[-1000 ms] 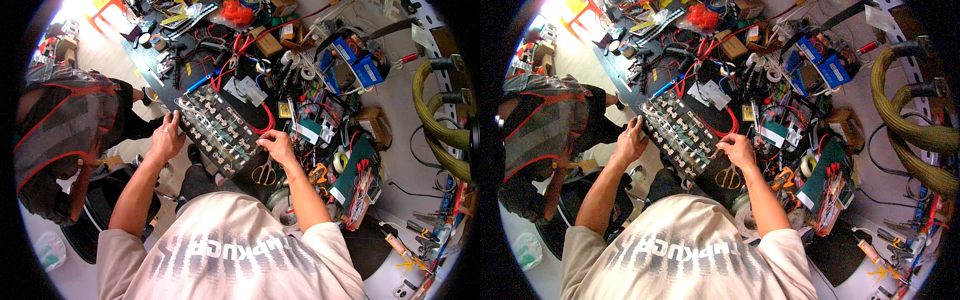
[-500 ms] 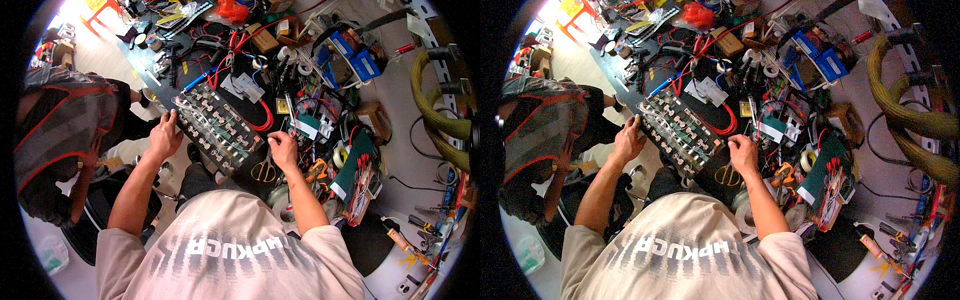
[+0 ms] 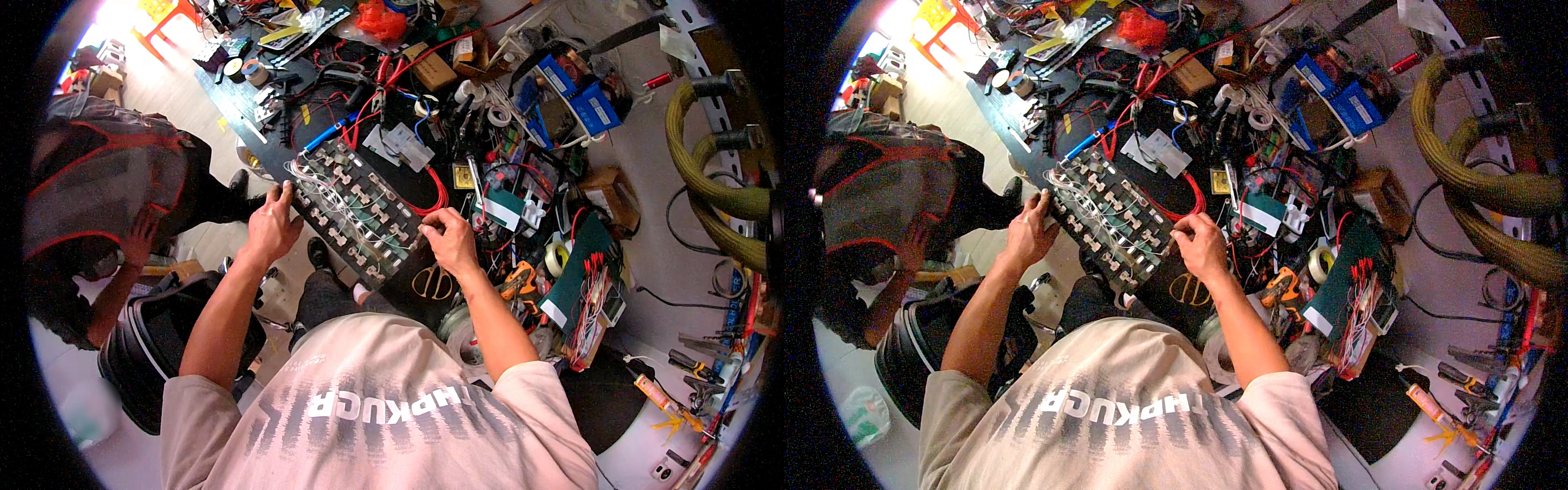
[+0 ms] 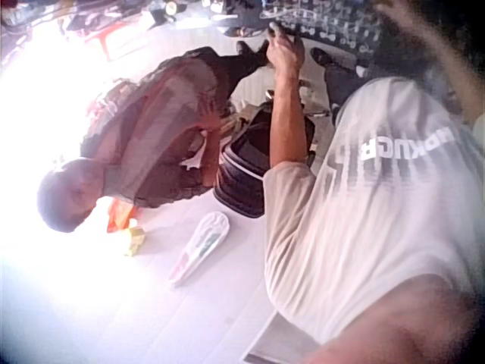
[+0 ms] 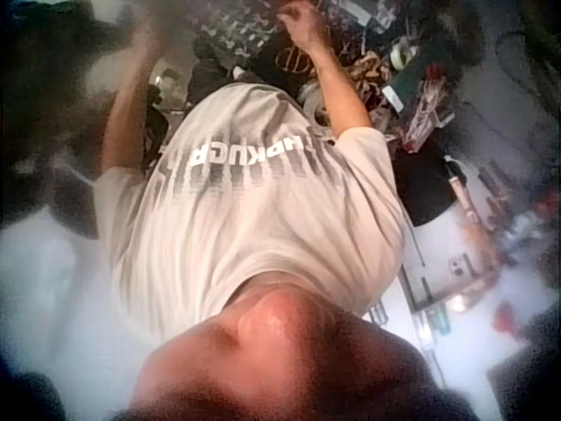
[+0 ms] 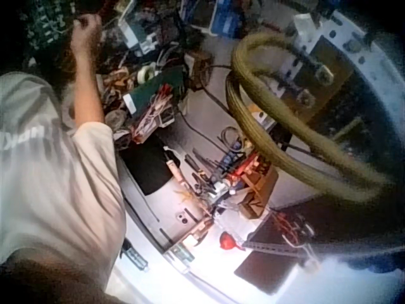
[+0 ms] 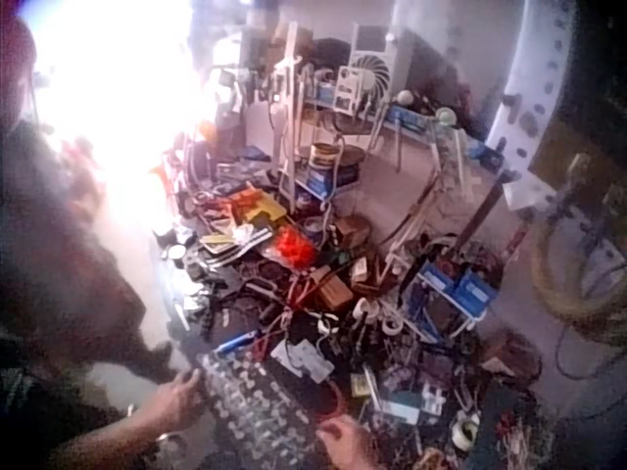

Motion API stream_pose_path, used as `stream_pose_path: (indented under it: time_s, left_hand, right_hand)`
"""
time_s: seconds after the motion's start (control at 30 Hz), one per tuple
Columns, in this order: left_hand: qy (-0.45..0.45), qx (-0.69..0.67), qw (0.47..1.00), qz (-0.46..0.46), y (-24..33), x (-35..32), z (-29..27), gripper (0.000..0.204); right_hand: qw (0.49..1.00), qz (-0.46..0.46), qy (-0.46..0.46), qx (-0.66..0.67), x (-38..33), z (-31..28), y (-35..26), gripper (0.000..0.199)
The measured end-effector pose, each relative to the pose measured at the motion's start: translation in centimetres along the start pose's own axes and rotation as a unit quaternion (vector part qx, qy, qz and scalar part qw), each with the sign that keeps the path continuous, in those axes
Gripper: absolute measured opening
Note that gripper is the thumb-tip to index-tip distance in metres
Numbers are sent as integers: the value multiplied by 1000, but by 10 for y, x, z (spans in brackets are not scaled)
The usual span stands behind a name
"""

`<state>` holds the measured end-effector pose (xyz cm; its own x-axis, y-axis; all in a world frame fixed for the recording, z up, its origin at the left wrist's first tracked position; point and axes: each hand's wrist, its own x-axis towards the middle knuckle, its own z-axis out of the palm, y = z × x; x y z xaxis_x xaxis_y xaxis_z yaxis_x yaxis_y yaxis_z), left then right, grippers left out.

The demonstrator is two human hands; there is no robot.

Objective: The person assembles a battery module by connecting wires and components to a circuit board and housing.

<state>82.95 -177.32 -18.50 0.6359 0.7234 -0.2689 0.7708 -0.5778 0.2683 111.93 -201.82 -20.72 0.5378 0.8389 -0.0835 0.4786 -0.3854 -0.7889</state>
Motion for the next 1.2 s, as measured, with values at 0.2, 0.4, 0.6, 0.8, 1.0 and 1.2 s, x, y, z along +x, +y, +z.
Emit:
stream_pose_path:
  time_s: [0.2,0.4,0.6,0.8,1.0,1.2]
  left_hand:
    - [-6,0,1000,-9,6,1,-6,86]
    - [-2,-22,1000,-2,7,1,-7,84]
    - [7,-8,1000,5,1,1,-1,84]
    - [-12,-2,1000,-14,5,1,-5,84]
    - [-10,2,1000,-9,9,-1,-9,83]
    - [0,11,1000,-2,7,0,-6,84]
  right_hand:
    - [958,172,34,228,2,7,40,4]
    - [947,175,-76,259,9,1,31,11]
    - [990,93,-55,93,13,8,23,15]
    - [996,57,-28,59,9,7,22,17]
    - [997,65,-21,47,5,3,13,16]
    - [1000,-8,23,8,0,6,8,15]
